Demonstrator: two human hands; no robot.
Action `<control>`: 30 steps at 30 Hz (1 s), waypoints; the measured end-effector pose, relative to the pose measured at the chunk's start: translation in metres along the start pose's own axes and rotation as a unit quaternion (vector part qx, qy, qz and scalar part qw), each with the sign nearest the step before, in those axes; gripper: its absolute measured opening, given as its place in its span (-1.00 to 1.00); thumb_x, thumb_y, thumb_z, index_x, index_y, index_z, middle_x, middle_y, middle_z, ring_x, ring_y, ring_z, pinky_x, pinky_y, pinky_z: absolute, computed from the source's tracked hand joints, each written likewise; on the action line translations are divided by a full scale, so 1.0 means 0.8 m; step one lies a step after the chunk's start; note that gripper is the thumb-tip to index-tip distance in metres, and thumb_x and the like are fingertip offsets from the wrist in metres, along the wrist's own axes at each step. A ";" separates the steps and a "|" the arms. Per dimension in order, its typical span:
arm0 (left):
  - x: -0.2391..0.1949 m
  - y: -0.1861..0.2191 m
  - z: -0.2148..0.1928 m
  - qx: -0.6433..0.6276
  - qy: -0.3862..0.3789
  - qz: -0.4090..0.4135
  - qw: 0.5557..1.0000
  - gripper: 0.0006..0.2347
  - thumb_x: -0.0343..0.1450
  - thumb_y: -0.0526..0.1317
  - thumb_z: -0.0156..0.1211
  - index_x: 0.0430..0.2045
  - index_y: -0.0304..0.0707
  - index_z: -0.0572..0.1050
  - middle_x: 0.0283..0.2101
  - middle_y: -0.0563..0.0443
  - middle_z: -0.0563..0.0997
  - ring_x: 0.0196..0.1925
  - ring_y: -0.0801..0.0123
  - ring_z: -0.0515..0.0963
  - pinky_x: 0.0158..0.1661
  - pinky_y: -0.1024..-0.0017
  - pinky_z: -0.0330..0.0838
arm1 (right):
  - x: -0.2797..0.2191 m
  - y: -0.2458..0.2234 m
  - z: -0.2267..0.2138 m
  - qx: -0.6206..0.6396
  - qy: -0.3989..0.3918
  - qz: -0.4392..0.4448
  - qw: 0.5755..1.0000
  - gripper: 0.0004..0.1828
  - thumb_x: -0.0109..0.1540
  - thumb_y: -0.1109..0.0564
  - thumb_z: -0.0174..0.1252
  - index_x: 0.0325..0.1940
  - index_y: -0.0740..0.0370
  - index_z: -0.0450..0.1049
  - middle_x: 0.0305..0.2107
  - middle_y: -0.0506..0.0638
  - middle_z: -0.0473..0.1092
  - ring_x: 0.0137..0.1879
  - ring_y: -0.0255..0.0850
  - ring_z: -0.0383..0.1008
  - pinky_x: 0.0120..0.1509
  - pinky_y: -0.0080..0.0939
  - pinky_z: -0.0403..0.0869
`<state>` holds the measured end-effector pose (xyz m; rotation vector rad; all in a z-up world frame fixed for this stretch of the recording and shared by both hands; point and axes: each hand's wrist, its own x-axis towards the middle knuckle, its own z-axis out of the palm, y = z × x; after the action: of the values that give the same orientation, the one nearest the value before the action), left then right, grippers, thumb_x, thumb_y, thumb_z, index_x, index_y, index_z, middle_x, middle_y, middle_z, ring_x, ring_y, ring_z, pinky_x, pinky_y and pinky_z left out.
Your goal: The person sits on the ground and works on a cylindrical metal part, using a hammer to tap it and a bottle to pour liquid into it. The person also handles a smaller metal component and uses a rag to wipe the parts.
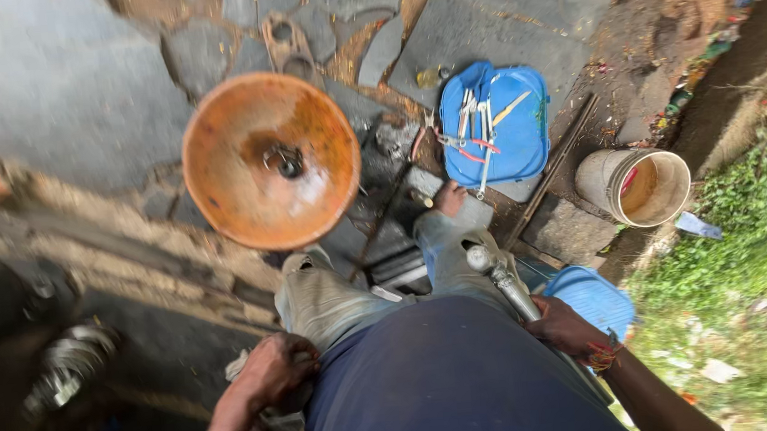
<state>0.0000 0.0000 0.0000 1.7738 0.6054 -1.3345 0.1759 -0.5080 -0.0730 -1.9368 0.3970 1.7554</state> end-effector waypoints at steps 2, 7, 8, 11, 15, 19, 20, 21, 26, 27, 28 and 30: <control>-0.034 0.011 0.039 -0.079 -0.071 -0.054 0.993 -0.83 0.36 -0.17 0.24 -0.29 -0.16 0.70 -0.24 -0.16 0.76 -0.21 0.13 0.72 -0.10 0.22 0.60 | -0.029 -0.003 -0.032 -0.051 -0.037 0.024 0.998 -0.73 0.14 0.07 0.22 -0.12 0.21 0.50 -0.52 0.01 0.47 -0.47 -0.24 0.45 -0.36 -0.22 0.45; -0.012 0.032 0.073 -0.086 -0.065 0.028 0.994 -0.84 0.34 -0.15 0.23 -0.41 -0.11 0.73 -0.33 -0.15 0.74 -0.24 0.09 0.74 -0.15 0.16 0.59 | -0.054 -0.043 -0.070 0.242 -0.156 0.103 0.952 -0.72 0.05 0.39 0.22 -0.21 0.28 0.35 -0.49 0.02 0.46 -0.51 -0.27 0.40 -0.49 -0.22 0.41; 0.003 0.036 0.074 -0.023 -0.064 0.037 0.997 -0.84 0.34 -0.13 0.23 -0.40 -0.08 0.73 -0.31 -0.15 0.71 -0.24 0.04 0.72 -0.15 0.17 0.58 | -0.039 -0.050 -0.070 0.239 -0.161 0.098 0.953 -0.73 0.07 0.35 0.22 -0.19 0.25 0.36 -0.46 0.04 0.52 -0.54 -0.27 0.39 -0.49 -0.24 0.41; 0.119 0.069 0.064 -0.029 0.025 0.043 0.998 -0.76 0.35 -0.03 0.30 -0.40 -0.23 0.67 -0.29 -0.27 0.68 -0.16 -0.12 0.65 -0.15 0.09 0.51 | 0.058 -0.080 -0.070 0.238 -0.162 0.057 0.956 -0.74 0.09 0.25 0.22 -0.17 0.20 0.36 -0.48 0.07 0.56 -0.62 -0.26 0.37 -0.55 -0.28 0.40; 0.331 0.107 0.088 -0.156 0.068 0.097 0.981 -0.74 0.29 -0.03 0.37 -0.31 -0.18 0.66 -0.26 -0.26 0.67 -0.16 -0.10 0.66 -0.13 0.10 0.51 | 0.239 -0.118 -0.060 0.283 -0.144 -0.045 0.947 -0.73 0.13 0.21 0.28 -0.21 0.26 0.32 -0.62 0.00 0.35 -0.65 -0.25 0.35 -0.58 -0.23 0.40; 0.495 0.053 0.133 -0.182 0.060 0.060 0.980 -0.74 0.32 -0.02 0.34 -0.31 -0.20 0.64 -0.26 -0.24 0.66 -0.16 -0.03 0.67 -0.10 0.13 0.51 | 0.388 -0.146 -0.061 0.339 -0.157 -0.152 0.915 -0.72 0.23 0.18 0.28 -0.21 0.30 0.28 -0.60 -0.05 0.30 -0.59 -0.27 0.34 -0.51 -0.21 0.41; 0.526 0.030 0.145 -0.183 0.065 0.060 0.979 -0.73 0.33 -0.01 0.34 -0.33 -0.22 0.63 -0.26 -0.23 0.67 -0.16 -0.02 0.66 -0.11 0.14 0.50 | 0.412 -0.150 -0.064 0.338 -0.157 -0.154 0.915 -0.74 0.22 0.17 0.25 -0.19 0.30 0.29 -0.61 -0.04 0.30 -0.59 -0.27 0.34 -0.51 -0.21 0.41; 0.555 0.007 0.155 -0.180 0.070 0.060 0.979 -0.72 0.33 0.01 0.34 -0.35 -0.23 0.63 -0.27 -0.22 0.67 -0.16 -0.02 0.66 -0.11 0.14 0.49 | 0.431 -0.151 -0.066 0.342 -0.157 -0.158 0.913 -0.75 0.22 0.16 0.23 -0.17 0.29 0.30 -0.62 -0.03 0.30 -0.59 -0.27 0.35 -0.50 -0.20 0.41; 0.657 -0.072 0.193 -0.138 0.098 0.030 0.985 -0.75 0.35 -0.03 0.27 -0.30 -0.21 0.61 -0.27 -0.25 0.66 -0.16 -0.05 0.65 -0.09 0.09 0.49 | 0.450 -0.136 -0.086 0.384 -0.223 -0.173 0.879 -0.71 0.21 0.23 0.22 -0.12 0.28 0.24 -0.57 -0.02 0.24 -0.60 -0.24 0.32 -0.54 -0.16 0.37; 0.676 -0.079 0.189 -0.124 0.108 0.034 0.986 -0.75 0.35 -0.03 0.27 -0.30 -0.21 0.61 -0.26 -0.25 0.66 -0.16 -0.06 0.65 -0.08 0.08 0.49 | 0.454 -0.135 -0.085 0.376 -0.230 -0.189 0.878 -0.69 0.19 0.25 0.23 -0.11 0.28 0.23 -0.56 0.00 0.24 -0.61 -0.21 0.33 -0.54 -0.13 0.38; 0.692 -0.082 0.185 -0.111 0.119 0.040 0.986 -0.75 0.35 -0.03 0.26 -0.30 -0.20 0.60 -0.26 -0.25 0.66 -0.15 -0.06 0.65 -0.08 0.06 0.49 | 0.460 -0.134 -0.088 0.367 -0.227 -0.212 0.877 -0.67 0.20 0.26 0.24 -0.08 0.29 0.22 -0.54 0.02 0.25 -0.61 -0.19 0.33 -0.54 -0.12 0.39; 0.701 -0.088 0.182 -0.094 0.153 0.038 0.983 -0.75 0.34 -0.03 0.25 -0.29 -0.20 0.60 -0.26 -0.26 0.66 -0.14 -0.08 0.65 -0.07 0.04 0.48 | 0.467 -0.132 -0.094 0.344 -0.237 -0.248 0.874 -0.63 0.23 0.28 0.27 -0.02 0.30 0.22 -0.50 0.05 0.26 -0.62 -0.17 0.33 -0.55 -0.08 0.41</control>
<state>0.0471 -0.1347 -0.5660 1.8368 0.7951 -0.9269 0.3429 -0.4194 -0.4199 -0.9525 0.2591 1.4061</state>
